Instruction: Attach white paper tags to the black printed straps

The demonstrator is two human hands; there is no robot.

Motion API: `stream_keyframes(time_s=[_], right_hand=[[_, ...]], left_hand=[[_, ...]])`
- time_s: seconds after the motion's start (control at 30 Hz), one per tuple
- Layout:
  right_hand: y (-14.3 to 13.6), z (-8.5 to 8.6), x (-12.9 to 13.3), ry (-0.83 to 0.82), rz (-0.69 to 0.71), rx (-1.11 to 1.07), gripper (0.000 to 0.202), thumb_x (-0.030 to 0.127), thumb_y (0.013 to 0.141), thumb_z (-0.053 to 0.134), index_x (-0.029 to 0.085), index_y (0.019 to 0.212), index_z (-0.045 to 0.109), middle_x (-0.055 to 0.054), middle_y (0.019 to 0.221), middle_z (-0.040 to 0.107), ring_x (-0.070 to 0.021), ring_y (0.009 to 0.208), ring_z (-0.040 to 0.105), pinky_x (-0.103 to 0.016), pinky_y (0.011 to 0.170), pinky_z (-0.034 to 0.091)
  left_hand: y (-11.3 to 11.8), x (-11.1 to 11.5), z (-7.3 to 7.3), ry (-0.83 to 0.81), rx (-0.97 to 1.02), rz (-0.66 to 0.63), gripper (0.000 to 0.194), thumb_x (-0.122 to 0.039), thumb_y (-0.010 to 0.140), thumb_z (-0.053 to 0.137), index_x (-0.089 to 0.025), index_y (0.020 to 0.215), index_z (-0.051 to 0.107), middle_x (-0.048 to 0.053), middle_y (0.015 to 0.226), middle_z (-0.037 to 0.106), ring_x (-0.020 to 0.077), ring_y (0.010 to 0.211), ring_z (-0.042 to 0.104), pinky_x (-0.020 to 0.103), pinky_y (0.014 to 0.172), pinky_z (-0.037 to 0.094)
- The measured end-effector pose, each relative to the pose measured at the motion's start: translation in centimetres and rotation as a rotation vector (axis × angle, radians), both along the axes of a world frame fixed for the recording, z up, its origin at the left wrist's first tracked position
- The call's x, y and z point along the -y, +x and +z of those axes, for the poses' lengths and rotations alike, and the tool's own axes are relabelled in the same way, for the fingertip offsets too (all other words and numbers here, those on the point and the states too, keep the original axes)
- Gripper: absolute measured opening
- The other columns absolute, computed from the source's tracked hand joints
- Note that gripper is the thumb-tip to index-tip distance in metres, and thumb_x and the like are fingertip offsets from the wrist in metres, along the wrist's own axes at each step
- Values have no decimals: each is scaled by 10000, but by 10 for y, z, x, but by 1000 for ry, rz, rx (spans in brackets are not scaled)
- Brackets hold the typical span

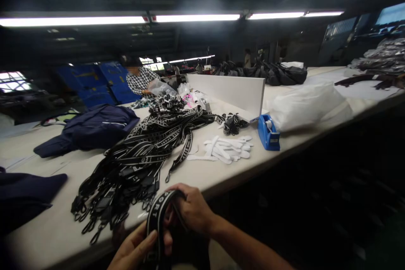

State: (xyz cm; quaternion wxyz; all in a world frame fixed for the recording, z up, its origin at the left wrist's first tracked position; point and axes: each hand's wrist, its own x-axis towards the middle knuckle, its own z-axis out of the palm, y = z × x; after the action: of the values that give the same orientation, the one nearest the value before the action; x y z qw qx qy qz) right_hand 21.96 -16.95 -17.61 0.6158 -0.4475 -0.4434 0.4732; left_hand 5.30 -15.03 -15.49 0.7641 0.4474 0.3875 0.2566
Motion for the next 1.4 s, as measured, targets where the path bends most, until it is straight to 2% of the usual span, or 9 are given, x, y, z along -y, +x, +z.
stream_keyframes(time_s=[0.2, 0.4, 0.57, 0.73, 0.93, 1.07, 1.2, 1.3, 1.4], right_hand=[[18, 7, -43, 36, 189, 129, 364, 518, 893, 586, 156, 908, 621, -18, 746, 660, -106, 556, 617, -202, 512, 489], [1, 2, -61, -70, 371, -253, 518, 597, 701, 778, 149, 881, 590, 32, 667, 608, -89, 575, 595, -195, 552, 474], [-16, -15, -55, -207, 266, -411, 344, 357, 708, 816, 145, 911, 636, 98, 584, 506, -26, 498, 426, -150, 516, 339], [-27, -41, -41, -257, 173, -451, 73, 221, 808, 632, 154, 811, 661, 34, 702, 630, -93, 703, 542, -189, 698, 419], [-31, -49, -22, -232, 211, -611, 434, 525, 833, 651, 188, 1104, 675, -15, 968, 701, -140, 863, 605, -219, 764, 471], [-36, -50, -7, -94, 178, -305, 778, 358, 632, 882, 208, 1330, 573, -37, 1169, 679, -211, 1080, 612, -309, 1002, 447], [-41, -67, -13, -73, 169, -238, 604, 365, 691, 820, 200, 1243, 640, -11, 984, 699, -195, 897, 640, -298, 844, 493], [-39, -70, -22, -26, 166, -200, 484, 360, 648, 836, 197, 1087, 712, 18, 819, 656, -168, 772, 591, -268, 726, 469], [-35, -55, -20, 55, 164, -232, 438, 365, 616, 867, 206, 1000, 729, 23, 758, 630, -170, 753, 573, -282, 747, 469]], left_hand=[[1, -24, 19, 127, 130, 111, 410, -337, 647, 885, -173, 977, 705, 18, 749, 703, 108, 576, 615, 168, 506, 523], [11, -59, 21, 149, 169, 185, 492, -296, 609, 915, -149, 1025, 696, 21, 773, 722, 93, 552, 629, 167, 528, 573], [26, -62, 2, 141, 160, 278, 486, -284, 573, 930, -130, 967, 691, 34, 772, 740, 137, 585, 679, 239, 572, 620], [30, -59, -21, 133, 116, 354, 467, -316, 604, 909, -109, 961, 691, 64, 824, 752, 179, 705, 717, 314, 712, 638], [35, -47, -37, 245, 83, 416, 406, -354, 660, 869, -142, 963, 702, 31, 880, 751, 144, 795, 706, 230, 763, 572], [31, -37, -47, 226, 17, 451, 383, -352, 720, 825, -168, 1026, 684, 28, 935, 747, 165, 861, 703, 238, 775, 555], [22, -46, -72, 41, 38, 426, 410, -304, 684, 834, -184, 1034, 659, 72, 1025, 748, 252, 1056, 688, 333, 919, 554], [19, -53, -86, 194, -40, 404, 353, -344, 708, 778, -191, 1003, 660, 99, 1031, 734, 318, 1169, 634, 431, 1056, 482], [19, -48, -83, 622, -301, 590, 363, -417, 737, 730, -212, 1029, 663, 121, 1197, 653, 358, 1302, 517, 485, 1193, 306]])
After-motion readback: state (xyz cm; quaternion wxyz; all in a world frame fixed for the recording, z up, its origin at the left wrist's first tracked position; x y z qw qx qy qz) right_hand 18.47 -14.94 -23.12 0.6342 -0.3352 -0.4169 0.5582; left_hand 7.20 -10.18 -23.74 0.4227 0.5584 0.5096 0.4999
